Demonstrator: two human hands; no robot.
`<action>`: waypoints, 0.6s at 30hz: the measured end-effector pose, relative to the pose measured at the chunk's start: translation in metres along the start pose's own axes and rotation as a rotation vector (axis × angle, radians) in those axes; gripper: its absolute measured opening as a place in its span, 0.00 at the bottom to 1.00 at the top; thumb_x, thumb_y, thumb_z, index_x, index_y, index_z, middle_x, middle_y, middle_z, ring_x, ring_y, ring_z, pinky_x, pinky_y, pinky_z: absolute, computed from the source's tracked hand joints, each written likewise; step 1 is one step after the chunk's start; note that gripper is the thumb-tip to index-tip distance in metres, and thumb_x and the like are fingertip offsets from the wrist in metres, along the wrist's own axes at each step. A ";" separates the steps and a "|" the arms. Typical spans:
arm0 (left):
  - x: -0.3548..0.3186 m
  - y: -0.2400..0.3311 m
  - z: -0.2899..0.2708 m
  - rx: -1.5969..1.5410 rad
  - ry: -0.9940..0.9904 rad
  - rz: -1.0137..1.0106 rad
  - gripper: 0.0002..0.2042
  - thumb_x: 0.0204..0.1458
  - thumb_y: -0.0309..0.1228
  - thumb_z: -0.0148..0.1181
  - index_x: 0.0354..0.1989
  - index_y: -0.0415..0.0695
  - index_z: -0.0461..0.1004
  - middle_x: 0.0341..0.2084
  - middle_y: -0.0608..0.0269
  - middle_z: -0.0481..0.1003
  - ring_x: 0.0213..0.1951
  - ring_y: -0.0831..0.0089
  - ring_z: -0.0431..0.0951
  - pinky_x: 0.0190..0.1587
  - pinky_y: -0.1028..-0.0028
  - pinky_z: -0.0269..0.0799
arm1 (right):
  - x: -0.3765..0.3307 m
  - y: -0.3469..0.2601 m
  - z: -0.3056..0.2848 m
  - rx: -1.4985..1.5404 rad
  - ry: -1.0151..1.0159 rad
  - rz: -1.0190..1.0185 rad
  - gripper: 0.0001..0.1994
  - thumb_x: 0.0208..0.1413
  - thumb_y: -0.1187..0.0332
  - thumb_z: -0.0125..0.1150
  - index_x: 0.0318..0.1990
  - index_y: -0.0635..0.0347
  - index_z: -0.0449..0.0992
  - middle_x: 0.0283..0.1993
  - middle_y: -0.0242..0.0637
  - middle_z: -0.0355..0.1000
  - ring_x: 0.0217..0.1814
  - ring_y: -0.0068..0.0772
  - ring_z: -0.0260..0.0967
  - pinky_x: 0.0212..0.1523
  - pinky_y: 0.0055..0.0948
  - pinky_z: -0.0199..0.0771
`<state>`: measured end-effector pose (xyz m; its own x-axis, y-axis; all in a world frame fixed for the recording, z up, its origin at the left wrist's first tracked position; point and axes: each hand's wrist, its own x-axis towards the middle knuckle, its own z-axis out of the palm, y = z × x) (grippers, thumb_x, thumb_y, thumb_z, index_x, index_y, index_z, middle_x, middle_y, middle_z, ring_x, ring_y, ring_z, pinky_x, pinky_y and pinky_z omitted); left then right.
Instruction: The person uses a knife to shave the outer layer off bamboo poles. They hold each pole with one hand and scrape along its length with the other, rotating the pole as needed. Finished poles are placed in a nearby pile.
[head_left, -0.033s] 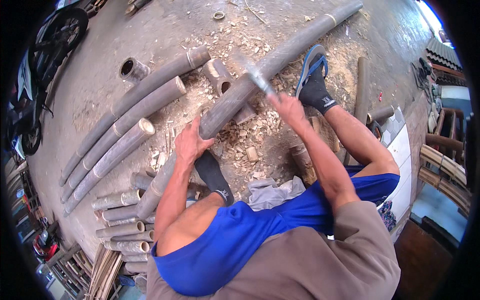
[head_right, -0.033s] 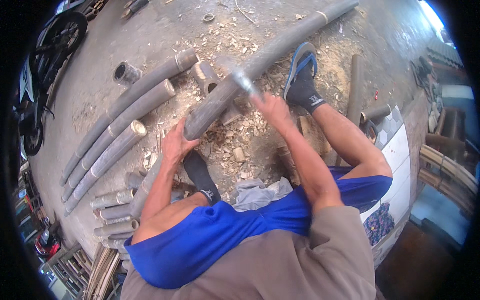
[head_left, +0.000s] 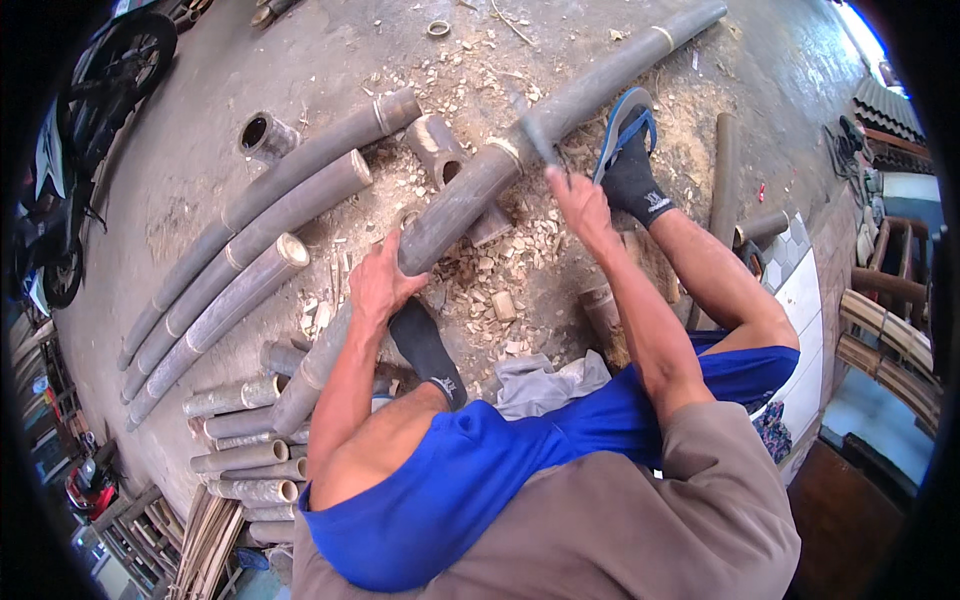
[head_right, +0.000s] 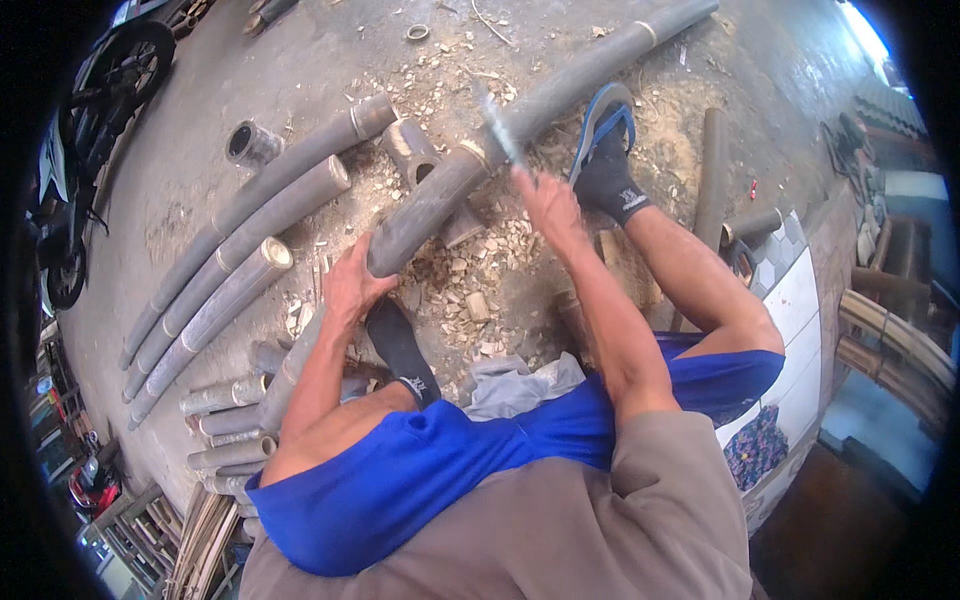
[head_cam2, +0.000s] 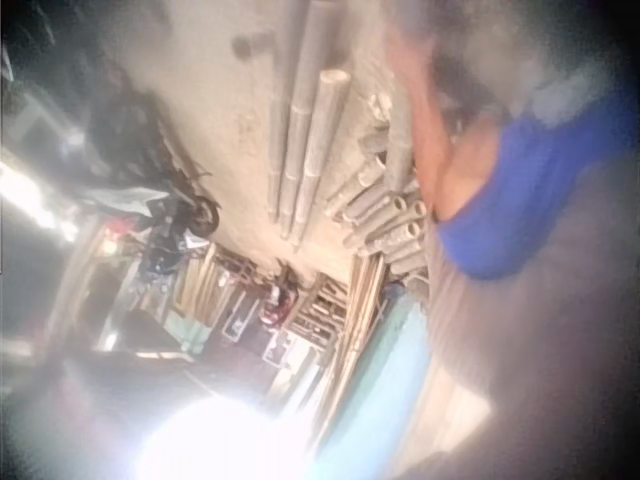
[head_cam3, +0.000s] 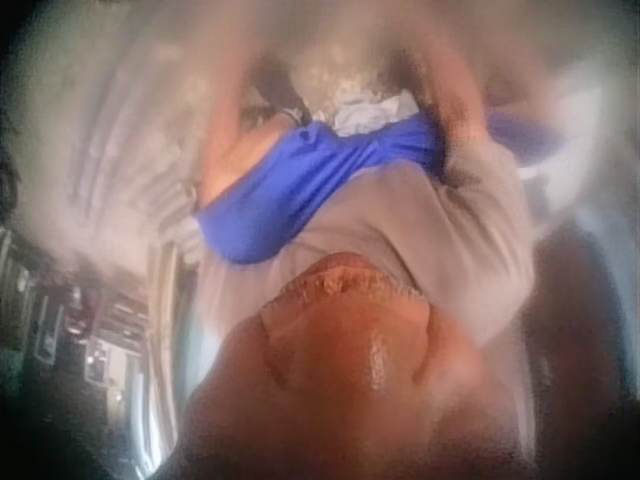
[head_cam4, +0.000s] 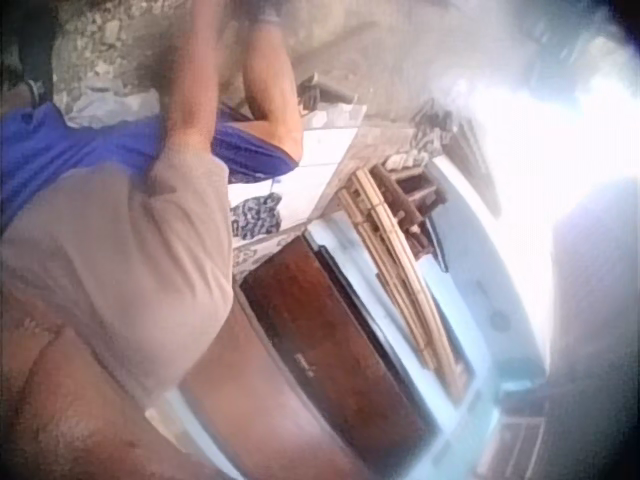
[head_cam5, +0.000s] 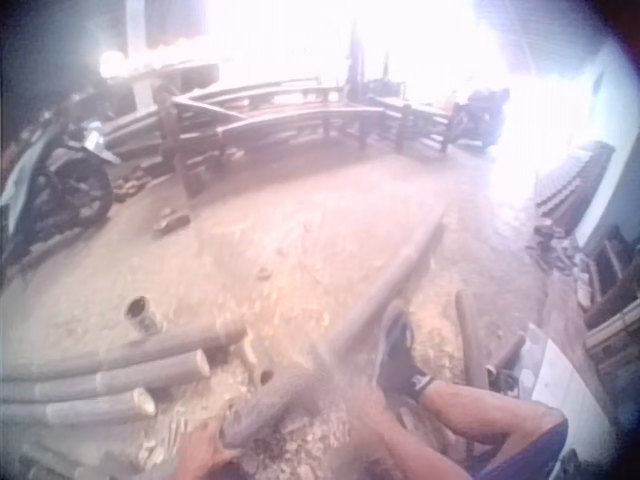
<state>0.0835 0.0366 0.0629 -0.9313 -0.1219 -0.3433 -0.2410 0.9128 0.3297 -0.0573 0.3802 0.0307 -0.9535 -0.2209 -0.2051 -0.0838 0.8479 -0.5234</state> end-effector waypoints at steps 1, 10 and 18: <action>0.005 0.001 0.001 -0.008 -0.007 0.010 0.49 0.38 0.49 0.80 0.73 0.49 0.66 0.49 0.40 0.80 0.50 0.44 0.83 0.54 0.52 0.79 | 0.014 0.013 -0.001 0.140 0.137 0.116 0.38 0.68 0.31 0.48 0.47 0.65 0.80 0.31 0.62 0.79 0.34 0.68 0.81 0.40 0.59 0.81; 0.012 -0.008 -0.015 -0.082 -0.090 -0.016 0.49 0.38 0.52 0.78 0.71 0.48 0.66 0.52 0.41 0.81 0.53 0.44 0.83 0.56 0.52 0.78 | 0.001 -0.010 0.010 -0.023 -0.168 0.006 0.39 0.66 0.28 0.47 0.45 0.65 0.78 0.36 0.65 0.79 0.42 0.68 0.81 0.47 0.60 0.78; 0.003 -0.004 0.009 0.105 0.117 0.029 0.52 0.38 0.54 0.79 0.75 0.52 0.63 0.43 0.45 0.80 0.43 0.43 0.84 0.49 0.49 0.79 | 0.002 -0.014 0.016 0.071 -0.133 -0.013 0.39 0.67 0.29 0.47 0.41 0.66 0.77 0.33 0.66 0.78 0.37 0.66 0.80 0.40 0.61 0.78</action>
<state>0.0845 0.0367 0.0526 -0.9643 -0.1343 -0.2283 -0.1898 0.9515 0.2421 -0.0530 0.3598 0.0242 -0.9054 -0.2971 -0.3032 -0.0706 0.8098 -0.5825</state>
